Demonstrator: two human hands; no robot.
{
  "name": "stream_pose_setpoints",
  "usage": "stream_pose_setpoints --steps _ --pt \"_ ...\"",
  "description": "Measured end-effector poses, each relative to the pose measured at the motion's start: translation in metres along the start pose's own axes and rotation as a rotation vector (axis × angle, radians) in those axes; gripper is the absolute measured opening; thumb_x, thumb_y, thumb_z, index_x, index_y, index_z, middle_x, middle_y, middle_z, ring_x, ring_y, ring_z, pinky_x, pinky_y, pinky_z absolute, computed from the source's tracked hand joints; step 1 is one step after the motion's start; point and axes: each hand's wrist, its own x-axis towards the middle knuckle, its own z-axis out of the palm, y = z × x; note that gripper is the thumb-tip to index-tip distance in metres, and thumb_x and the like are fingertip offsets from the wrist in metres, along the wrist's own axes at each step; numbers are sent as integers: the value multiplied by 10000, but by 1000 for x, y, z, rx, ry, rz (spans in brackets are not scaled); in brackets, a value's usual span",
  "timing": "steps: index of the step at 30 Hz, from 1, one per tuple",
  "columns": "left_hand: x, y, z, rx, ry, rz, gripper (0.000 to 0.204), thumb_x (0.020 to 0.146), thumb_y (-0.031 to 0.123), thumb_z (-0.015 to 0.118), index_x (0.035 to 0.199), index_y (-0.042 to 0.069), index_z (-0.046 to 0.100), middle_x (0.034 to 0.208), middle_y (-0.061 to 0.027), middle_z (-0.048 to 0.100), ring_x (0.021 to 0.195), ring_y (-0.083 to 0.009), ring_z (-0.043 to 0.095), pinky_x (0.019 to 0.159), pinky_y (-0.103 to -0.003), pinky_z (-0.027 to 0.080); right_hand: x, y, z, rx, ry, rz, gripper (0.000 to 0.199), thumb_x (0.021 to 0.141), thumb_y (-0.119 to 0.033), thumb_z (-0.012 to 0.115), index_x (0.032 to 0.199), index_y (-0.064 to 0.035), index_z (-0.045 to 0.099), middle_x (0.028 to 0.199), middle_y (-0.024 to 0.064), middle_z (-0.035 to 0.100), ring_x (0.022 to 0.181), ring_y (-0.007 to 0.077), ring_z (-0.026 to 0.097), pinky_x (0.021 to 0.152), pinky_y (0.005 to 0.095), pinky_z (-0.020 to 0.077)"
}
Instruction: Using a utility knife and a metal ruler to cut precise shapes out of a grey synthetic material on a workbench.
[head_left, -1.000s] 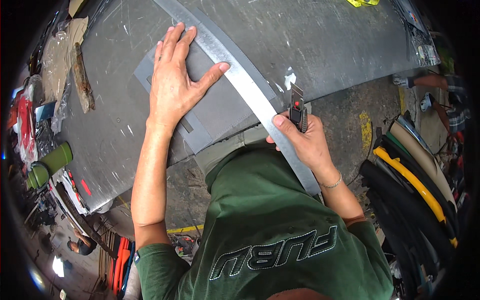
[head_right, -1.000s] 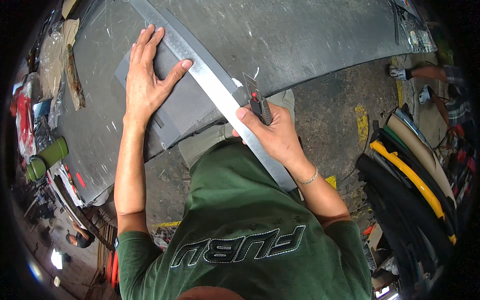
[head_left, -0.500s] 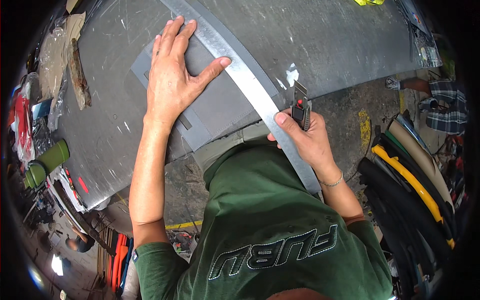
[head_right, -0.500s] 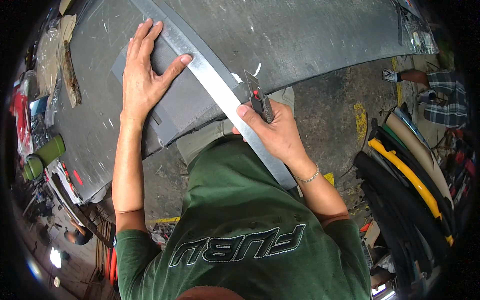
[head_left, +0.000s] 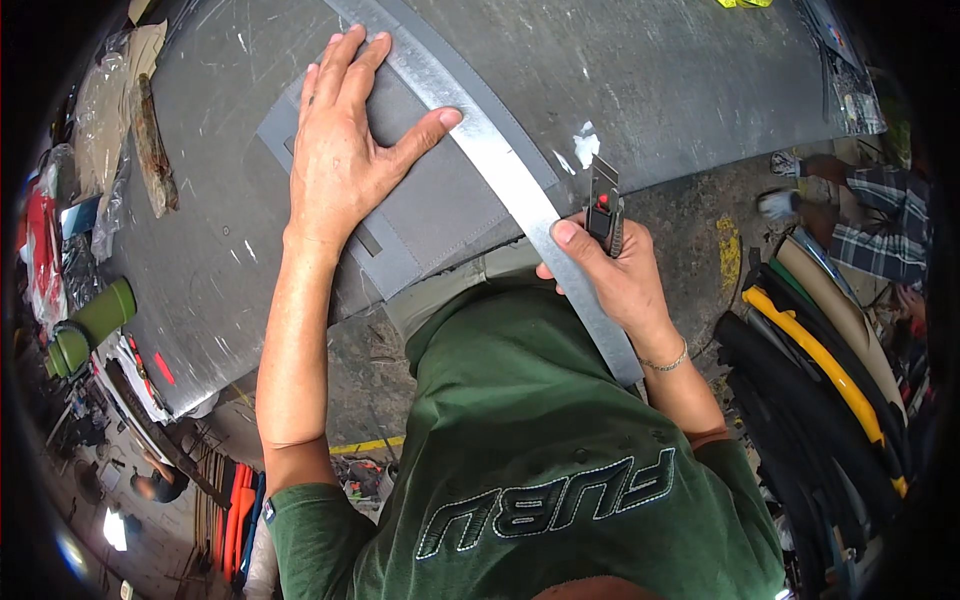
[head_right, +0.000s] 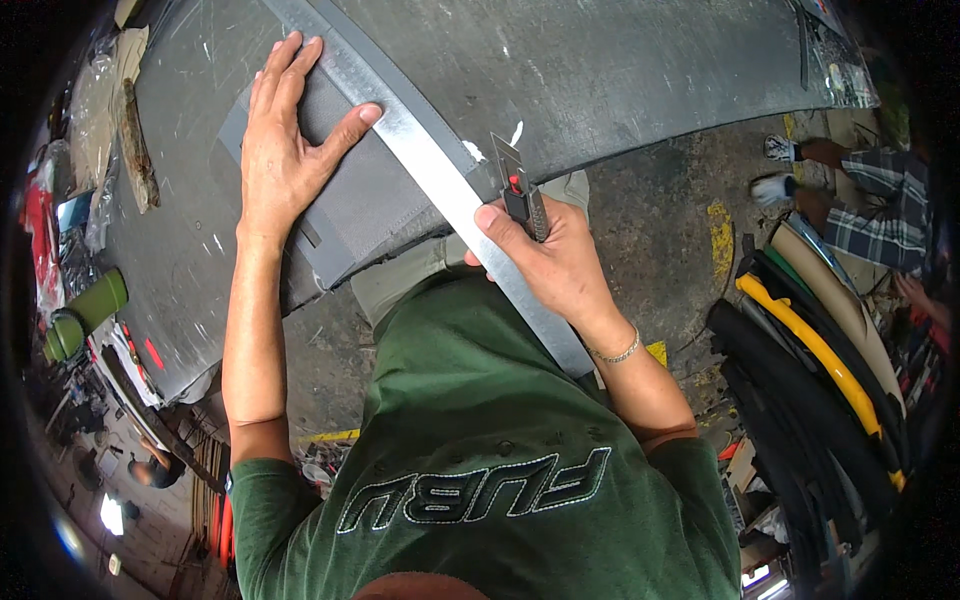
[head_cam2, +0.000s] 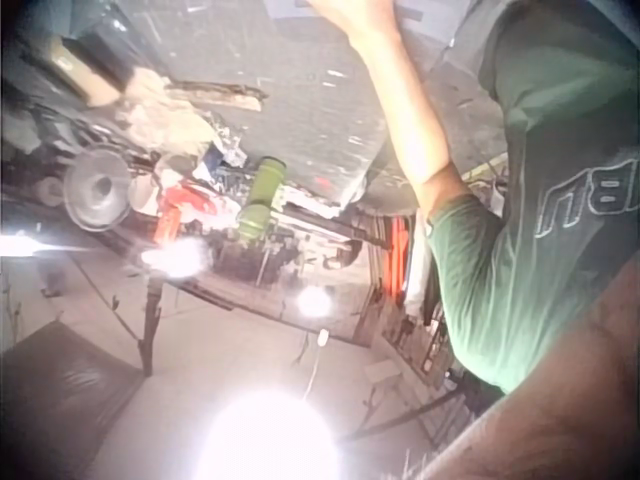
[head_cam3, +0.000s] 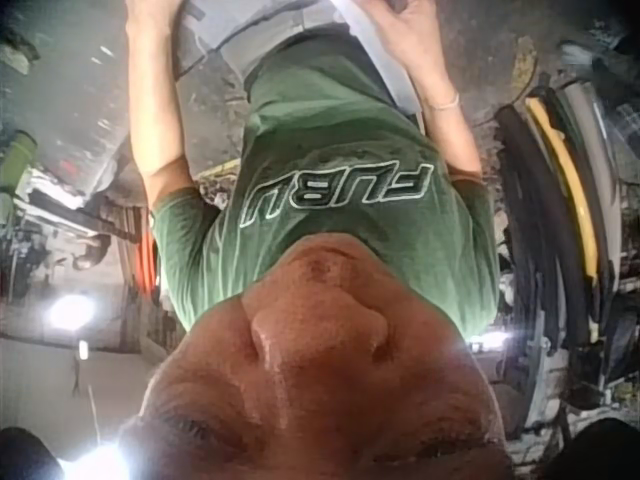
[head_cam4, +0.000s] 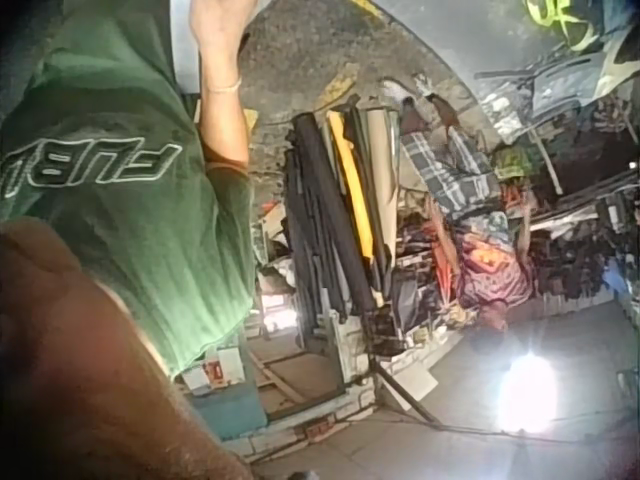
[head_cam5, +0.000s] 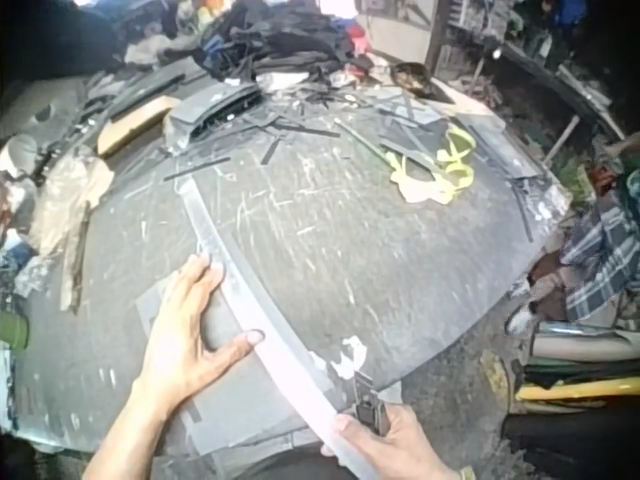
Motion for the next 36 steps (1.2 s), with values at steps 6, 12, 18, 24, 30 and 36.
stream_pose_setpoints --steps 6,12,18,24,30,36 --pt "1 -1 1 9 20 17 899 758 600 853 1395 14 610 1503 -238 529 1471 -378 428 1242 -527 292 0 2 0 13 7 -9 345 1006 -353 701 956 -12 715 745 83 732 658 128 717 549 260 554" --pt "2 -2 2 9 22 20 899 757 598 856 1394 14 611 1503 -238 529 1472 -378 428 1241 -526 295 1 -1 -1 15 -4 4 347 1004 -351 706 957 -6 712 744 68 723 677 138 728 557 262 559" --pt "2 0 -1 7 5 -4 859 783 530 857 1441 51 580 1555 -196 493 1487 -354 415 1258 -509 269 0 3 2 -7 36 -28 353 1007 -350 705 948 -2 717 738 78 730 664 132 718 561 260 553" --pt "2 5 -3 -21 2 -32 860 764 498 879 1428 37 584 1552 -208 492 1488 -366 407 1247 -510 286 0 5 1 -42 42 -59 358 1012 -349 698 936 0 720 735 80 730 645 126 703 566 263 545" --pt "2 3 -3 -20 -7 -45 866 763 506 878 1432 42 584 1559 -205 485 1493 -362 400 1247 -508 290 2 5 2 -29 33 -75 356 1014 -345 695 932 1 716 735 86 732 633 123 695 559 261 537" --pt "2 0 0 -11 -4 -25 941 743 613 852 1415 11 585 1527 -235 498 1481 -392 405 1245 -538 283 3 7 1 -40 30 -80 352 1017 -337 692 949 8 716 737 88 733 627 123 692 554 259 536"
